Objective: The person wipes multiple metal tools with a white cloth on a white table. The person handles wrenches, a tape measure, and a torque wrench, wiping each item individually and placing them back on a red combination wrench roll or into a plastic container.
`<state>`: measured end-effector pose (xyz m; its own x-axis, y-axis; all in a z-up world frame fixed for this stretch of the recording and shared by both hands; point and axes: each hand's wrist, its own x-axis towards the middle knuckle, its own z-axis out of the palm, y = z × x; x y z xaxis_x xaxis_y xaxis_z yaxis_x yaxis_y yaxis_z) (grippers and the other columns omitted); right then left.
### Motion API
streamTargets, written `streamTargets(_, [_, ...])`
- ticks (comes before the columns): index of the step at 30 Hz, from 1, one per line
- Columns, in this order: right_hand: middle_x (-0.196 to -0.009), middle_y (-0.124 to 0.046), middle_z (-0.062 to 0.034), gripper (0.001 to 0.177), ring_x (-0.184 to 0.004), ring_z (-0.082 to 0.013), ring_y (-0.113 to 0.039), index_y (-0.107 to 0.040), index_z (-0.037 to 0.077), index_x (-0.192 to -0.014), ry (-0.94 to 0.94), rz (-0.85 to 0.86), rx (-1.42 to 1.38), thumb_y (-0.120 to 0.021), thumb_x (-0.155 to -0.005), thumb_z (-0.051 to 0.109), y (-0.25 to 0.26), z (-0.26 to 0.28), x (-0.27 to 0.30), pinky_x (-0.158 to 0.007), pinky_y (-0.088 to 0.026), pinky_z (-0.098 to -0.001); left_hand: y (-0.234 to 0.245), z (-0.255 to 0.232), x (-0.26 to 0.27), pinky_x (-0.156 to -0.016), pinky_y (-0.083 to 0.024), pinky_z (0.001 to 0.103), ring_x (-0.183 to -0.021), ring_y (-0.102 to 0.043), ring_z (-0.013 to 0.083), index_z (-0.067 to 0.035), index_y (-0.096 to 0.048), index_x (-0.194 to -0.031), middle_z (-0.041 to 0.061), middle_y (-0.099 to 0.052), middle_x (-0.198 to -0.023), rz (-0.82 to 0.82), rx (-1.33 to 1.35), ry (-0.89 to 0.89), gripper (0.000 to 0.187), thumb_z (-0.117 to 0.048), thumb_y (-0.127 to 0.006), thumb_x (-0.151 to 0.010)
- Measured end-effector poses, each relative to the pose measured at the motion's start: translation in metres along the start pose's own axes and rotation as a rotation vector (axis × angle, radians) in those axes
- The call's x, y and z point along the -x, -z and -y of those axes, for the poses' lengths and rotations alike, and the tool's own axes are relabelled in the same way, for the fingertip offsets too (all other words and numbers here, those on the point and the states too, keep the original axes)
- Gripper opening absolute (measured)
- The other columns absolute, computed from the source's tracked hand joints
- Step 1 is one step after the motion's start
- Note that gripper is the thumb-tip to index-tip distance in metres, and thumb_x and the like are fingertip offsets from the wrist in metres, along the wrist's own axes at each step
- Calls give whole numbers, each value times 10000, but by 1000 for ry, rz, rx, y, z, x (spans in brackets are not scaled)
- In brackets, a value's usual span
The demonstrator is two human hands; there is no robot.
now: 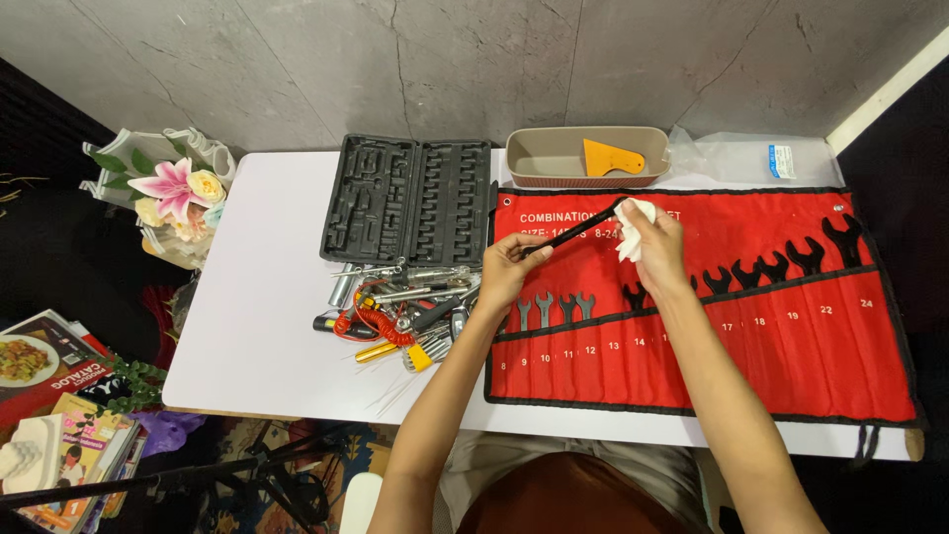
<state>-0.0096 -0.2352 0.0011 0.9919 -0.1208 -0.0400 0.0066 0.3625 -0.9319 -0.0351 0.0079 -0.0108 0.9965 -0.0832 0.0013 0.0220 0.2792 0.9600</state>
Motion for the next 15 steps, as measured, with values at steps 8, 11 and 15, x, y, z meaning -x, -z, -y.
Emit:
streamTargets(8, [-848,-695,-22,257,-671,-61,-588,-722,-1,-1044,-35,68,361,-700,-1002,252,32,2,14,-567,-457,-222,-5,-6,-21,-756,-553,217,-785,-650,69,0,-714,-1114,11,-699,-868,-95,21,-92,220,-77,-763,-914])
streamTargets(11, [-853,-702,-23,273,-681,-57,-594,-729,-4,-1049,-26,84,453,-687,-1018,264,54,1,16,-577,-460,-218,-10,-7,-41,-727,-522,217,-754,-623,60,-3,-692,-1090,-13,-659,-814,-124,9,-124,206,-115,-770,-936])
streamTargets(15, [-861,-708,-22,275,-691,-56,-612,-719,6,-1077,-9,-9,354,-687,-1022,274,81,-3,17,-585,-465,-213,-24,-3,-53,-700,-506,218,-701,-592,55,-12,-642,-1044,-32,-599,-720,-92,-44,-173,209,-125,-782,-938])
